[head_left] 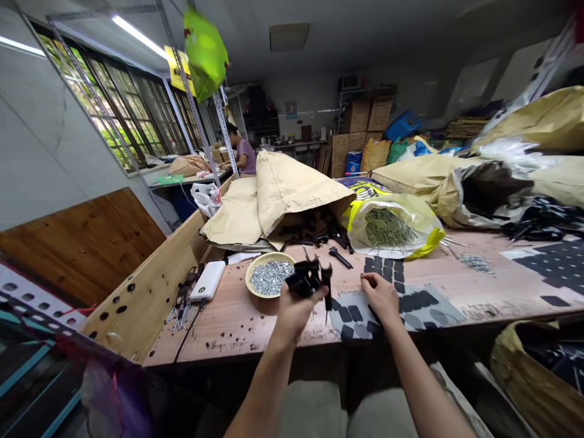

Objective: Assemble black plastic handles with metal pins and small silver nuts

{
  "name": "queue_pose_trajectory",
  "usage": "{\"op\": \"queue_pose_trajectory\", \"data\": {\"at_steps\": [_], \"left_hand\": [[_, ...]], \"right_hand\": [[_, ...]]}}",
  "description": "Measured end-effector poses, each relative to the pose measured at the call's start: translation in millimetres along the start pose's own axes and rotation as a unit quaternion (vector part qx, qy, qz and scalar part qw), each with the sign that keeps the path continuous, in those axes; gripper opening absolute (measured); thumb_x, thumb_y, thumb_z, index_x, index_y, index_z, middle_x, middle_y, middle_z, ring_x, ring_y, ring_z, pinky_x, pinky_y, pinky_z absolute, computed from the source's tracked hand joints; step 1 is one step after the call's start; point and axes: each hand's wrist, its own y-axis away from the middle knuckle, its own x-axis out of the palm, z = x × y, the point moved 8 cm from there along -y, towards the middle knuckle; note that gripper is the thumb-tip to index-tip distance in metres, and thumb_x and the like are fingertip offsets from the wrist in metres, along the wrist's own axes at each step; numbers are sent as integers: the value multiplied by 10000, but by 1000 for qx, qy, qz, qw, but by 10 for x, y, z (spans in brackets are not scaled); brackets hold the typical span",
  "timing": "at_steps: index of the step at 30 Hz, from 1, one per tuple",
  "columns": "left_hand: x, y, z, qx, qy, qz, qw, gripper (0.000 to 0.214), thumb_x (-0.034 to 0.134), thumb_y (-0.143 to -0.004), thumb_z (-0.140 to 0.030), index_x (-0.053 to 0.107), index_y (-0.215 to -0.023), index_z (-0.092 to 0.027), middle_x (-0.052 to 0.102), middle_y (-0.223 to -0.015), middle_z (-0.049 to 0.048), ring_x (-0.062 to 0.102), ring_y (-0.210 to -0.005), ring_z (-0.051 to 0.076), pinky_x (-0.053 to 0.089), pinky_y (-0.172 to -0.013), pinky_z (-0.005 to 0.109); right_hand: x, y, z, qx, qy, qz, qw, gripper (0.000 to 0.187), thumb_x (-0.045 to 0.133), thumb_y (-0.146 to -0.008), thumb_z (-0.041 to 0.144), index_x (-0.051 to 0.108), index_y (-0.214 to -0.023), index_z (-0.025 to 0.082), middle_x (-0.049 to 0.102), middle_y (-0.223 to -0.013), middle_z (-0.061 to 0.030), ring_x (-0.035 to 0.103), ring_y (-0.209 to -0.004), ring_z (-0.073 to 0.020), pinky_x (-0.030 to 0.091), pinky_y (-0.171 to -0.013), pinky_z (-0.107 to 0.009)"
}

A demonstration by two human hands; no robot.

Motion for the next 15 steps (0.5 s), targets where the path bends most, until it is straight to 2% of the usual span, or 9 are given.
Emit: {"op": "queue_pose_trajectory", "data": {"at_steps": [2,5,9,12,15], "left_hand": [[7,-17,-21,11,9,12,1000,482,946,-573,-231,752,-1008,-154,781,-1078,119,695,-1145,295,456,-1125,497],[-63,-8,-21,1,-14,-26,1000,457,948,-569,-202,756,-981,-161,784,-1055,115,698,-1143,289,451,-1130,496],[112,30,-93,33,6,69,997,428,928,-610,-229,758,-997,-166,780,-1092,105,701,-1135,279,483,-1104,466],[55,7,-78,26,7,17,1000,413,938,-576,-226,760,-942,-154,793,-1023,98,729,-1054,277,506,-1076,473],[112,-15,-80,28,10,46,998,460,932,-590,-223,758,-1011,-163,789,-1053,98,727,-1064,279,505,-1076,491]], "right_hand": [[8,-1,-10,0,0,3,1000,369,493,-775,480,737,-924,246,741,-870,-44,662,-868,-263,457,-849,-391],[7,1,-10,1,-1,2,1000,370,490,-780,476,734,-939,248,743,-881,-41,663,-881,-260,457,-849,-385],[1,5,5,1,1,2,1000,369,492,-781,475,737,-935,246,739,-864,-43,658,-855,-257,457,-856,-391],[-8,7,10,0,2,0,1000,376,486,-786,474,740,-943,244,735,-856,-48,655,-863,-261,459,-857,-392],[-3,11,10,-2,2,2,1000,371,500,-779,476,742,-929,238,736,-858,-51,657,-854,-260,462,-861,-394]]}}
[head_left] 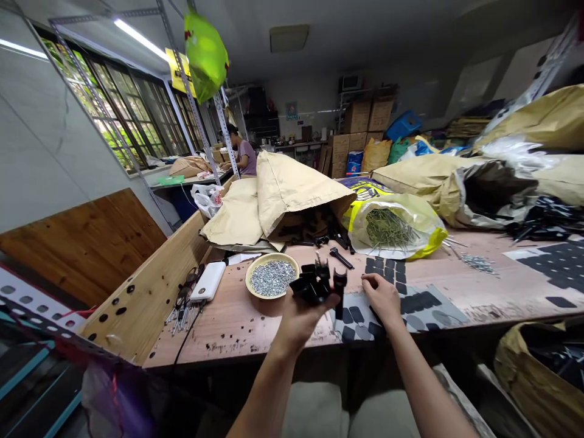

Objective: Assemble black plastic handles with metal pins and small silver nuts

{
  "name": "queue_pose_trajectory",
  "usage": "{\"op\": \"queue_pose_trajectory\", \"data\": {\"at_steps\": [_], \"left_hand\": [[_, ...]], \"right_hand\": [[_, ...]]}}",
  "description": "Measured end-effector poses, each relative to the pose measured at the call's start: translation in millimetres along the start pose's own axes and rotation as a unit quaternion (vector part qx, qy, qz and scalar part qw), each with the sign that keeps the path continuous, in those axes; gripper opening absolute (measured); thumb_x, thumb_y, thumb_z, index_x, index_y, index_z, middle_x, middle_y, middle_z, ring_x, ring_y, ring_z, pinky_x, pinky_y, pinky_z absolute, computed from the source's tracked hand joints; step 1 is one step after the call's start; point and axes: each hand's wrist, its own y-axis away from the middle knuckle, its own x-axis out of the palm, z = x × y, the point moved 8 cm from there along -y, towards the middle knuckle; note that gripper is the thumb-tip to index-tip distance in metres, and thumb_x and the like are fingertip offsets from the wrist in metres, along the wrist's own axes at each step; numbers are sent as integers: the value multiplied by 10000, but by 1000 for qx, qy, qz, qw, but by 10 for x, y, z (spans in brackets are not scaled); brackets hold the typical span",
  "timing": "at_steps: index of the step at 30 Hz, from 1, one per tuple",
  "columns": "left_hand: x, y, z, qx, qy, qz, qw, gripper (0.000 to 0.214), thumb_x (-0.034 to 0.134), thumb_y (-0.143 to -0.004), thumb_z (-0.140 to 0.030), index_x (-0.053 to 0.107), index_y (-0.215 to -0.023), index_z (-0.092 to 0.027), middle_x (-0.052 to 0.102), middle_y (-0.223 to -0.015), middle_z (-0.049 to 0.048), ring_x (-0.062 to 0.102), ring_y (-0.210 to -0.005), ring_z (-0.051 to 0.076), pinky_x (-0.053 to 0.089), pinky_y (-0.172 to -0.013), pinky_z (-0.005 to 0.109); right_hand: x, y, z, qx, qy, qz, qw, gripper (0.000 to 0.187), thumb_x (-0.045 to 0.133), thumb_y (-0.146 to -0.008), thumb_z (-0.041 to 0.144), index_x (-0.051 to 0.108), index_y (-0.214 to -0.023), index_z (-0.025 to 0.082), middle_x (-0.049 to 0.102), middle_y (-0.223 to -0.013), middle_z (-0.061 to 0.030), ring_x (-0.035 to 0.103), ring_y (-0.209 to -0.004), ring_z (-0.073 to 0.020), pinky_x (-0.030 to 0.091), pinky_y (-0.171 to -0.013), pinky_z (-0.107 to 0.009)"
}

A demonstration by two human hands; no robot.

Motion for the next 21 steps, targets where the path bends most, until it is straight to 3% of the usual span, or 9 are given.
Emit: {"op": "queue_pose_trajectory", "data": {"at_steps": [4,8,11,14,17,19,21], "left_hand": [[-44,-6,-33,11,-26,-27,999,382,917,-610,-205,764,-959,-169,791,-1029,93,715,-1098,284,491,-1091,497],[60,-25,-17,18,-16,35,999,404,926,-611,-250,766,-970,-155,781,-1067,114,695,-1143,302,488,-1096,488],[-45,-76,55,3,-33,-24,999,437,945,-567,-219,762,-959,-156,787,-1043,108,717,-1081,286,501,-1075,481],[-52,-140,102,-4,-46,-12,999,441,928,-602,-231,756,-1003,-163,787,-1037,106,728,-1031,269,536,-1012,453],[-28,-272,43,44,-143,7,989,359,869,-691,-237,762,-1027,-170,782,-1040,110,728,-999,261,553,-939,401],[26,-418,17,88,-324,5,942,258,770,-793,-217,762,-1047,-175,778,-996,115,728,-939,261,554,-856,364],[139,-597,101,104,-512,18,852,286,654,-855,-155,745,-1123,-196,773,-969,122,724,-918,280,535,-803,353]], "right_hand": [[-1,4,4,-3,-1,-3,1000,374,495,-781,471,744,-933,238,738,-869,-53,657,-865,-264,463,-864,-397],[-2,-1,4,-5,-2,-4,1000,368,499,-781,468,748,-924,239,733,-849,-53,655,-848,-262,462,-866,-399],[-4,-8,-2,-5,-2,-4,1000,361,505,-782,464,746,-927,239,730,-847,-52,656,-846,-259,463,-859,-396],[6,-14,-12,-5,-1,-1,1000,350,514,-779,459,746,-919,237,728,-839,-50,652,-835,-257,462,-852,-392],[15,-17,-29,-4,0,-1,1000,352,505,-788,450,745,-938,240,727,-843,-47,646,-855,-257,459,-842,-382],[22,-19,-41,-2,0,1,1000,352,506,-790,446,742,-951,241,729,-849,-41,646,-850,-252,458,-834,-376],[24,-18,-43,-3,0,3,1000,350,508,-788,446,741,-951,242,733,-858,-39,647,-844,-250,458,-826,-374]]}}
